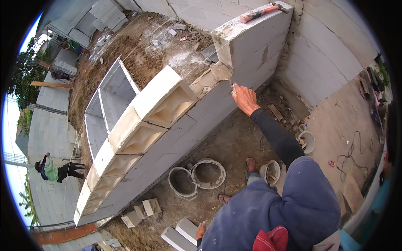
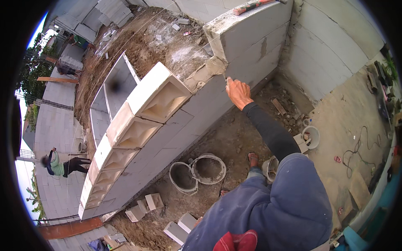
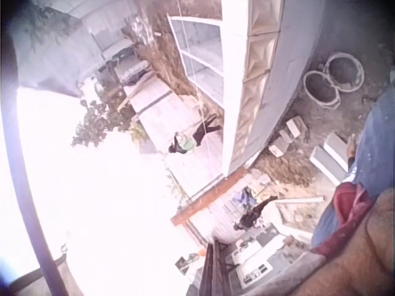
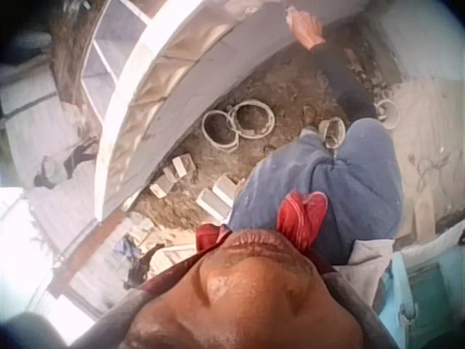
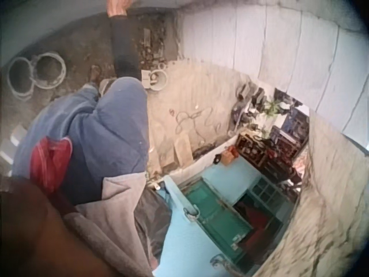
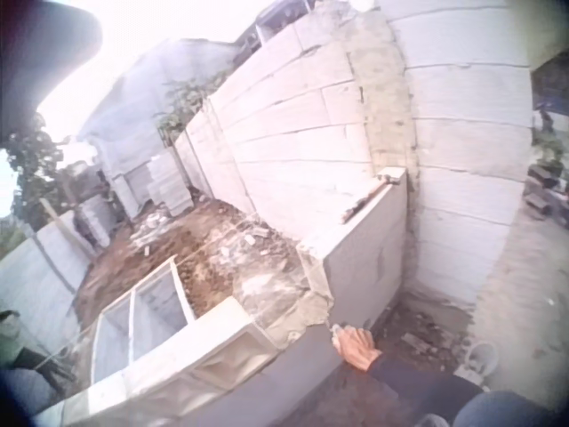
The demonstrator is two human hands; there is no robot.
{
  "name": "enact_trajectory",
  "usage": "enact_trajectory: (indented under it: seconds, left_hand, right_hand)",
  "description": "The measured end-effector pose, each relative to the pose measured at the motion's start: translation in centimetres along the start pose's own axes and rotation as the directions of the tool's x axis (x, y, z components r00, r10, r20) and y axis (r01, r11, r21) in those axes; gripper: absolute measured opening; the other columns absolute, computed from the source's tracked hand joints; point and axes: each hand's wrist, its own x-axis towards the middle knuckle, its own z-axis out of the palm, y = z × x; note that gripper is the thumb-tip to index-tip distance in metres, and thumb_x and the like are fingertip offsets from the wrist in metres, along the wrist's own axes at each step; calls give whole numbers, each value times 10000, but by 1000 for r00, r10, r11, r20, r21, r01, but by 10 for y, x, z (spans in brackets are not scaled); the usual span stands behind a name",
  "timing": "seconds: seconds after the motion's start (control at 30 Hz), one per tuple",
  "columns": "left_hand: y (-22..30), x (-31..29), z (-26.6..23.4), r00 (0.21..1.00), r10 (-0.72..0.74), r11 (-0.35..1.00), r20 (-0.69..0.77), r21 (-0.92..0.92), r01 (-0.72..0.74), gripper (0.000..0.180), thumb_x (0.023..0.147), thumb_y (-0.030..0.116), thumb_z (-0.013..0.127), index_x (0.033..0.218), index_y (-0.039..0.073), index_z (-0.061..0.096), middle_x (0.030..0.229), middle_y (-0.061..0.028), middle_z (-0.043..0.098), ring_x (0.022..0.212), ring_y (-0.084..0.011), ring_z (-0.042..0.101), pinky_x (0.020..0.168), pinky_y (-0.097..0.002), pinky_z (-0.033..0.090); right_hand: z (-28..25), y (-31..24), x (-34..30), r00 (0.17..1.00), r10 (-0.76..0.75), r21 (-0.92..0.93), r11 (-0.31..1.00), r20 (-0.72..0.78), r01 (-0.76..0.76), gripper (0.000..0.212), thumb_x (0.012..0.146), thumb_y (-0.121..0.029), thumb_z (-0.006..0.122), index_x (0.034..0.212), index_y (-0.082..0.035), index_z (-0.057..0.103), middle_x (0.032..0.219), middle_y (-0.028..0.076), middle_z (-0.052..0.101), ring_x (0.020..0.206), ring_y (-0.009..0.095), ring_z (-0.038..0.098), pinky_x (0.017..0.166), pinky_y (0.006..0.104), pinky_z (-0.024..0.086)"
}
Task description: The person lays decorative concrete blocks on a wall by applying mortar with a trowel, positioning each block, and tapping it into place with a hammer.
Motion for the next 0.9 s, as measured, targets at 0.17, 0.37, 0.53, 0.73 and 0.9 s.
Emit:
enact_trajectory:
  seconds: [0.17,0.37,0.53,0.73,0.9]
  left_hand:
    - [-28,-19,19,998,52,986,-48,-155,-59,792,1001,564,504,1477,-68,480,1497,-238,534,1385,-322,520,1142,-393,393]
    - [-15,-11,3,990,81,997,-116,-2,-82,783,992,558,540,1527,-6,444,1478,-178,557,1289,-298,586,1054,-417,462]
    - [19,-34,-8,987,-160,916,-15,-376,143,812,976,551,594,1601,94,351,1482,-137,548,1306,-303,558,990,-468,496]
    - [64,-28,-30,967,-244,745,77,-623,238,830,976,526,622,1627,128,294,1537,-132,485,1309,-311,554,999,-510,475]
    - [86,-35,-32,958,-286,737,-5,-640,216,822,973,509,629,1623,127,301,1511,-135,512,1284,-304,566,985,-493,481]
  right_hand:
    - [21,-5,-16,966,-254,38,967,38,253,375,938,-238,681,1258,-49,630,884,197,682,780,410,699,666,514,561]
    - [-4,8,-67,951,-297,67,954,87,292,442,933,-239,694,1337,-79,618,904,154,668,758,380,696,657,492,561]
    - [6,15,-64,994,-107,122,987,-21,109,453,943,-236,691,1364,-89,610,933,139,657,801,374,699,665,492,559]
    - [46,-4,-66,983,-141,134,979,-118,157,452,940,-207,692,1369,-97,601,963,139,641,806,371,686,673,492,559]
    - [23,8,-119,992,-121,159,979,-46,127,477,933,-223,705,1385,-117,599,937,118,629,789,341,685,643,471,560]
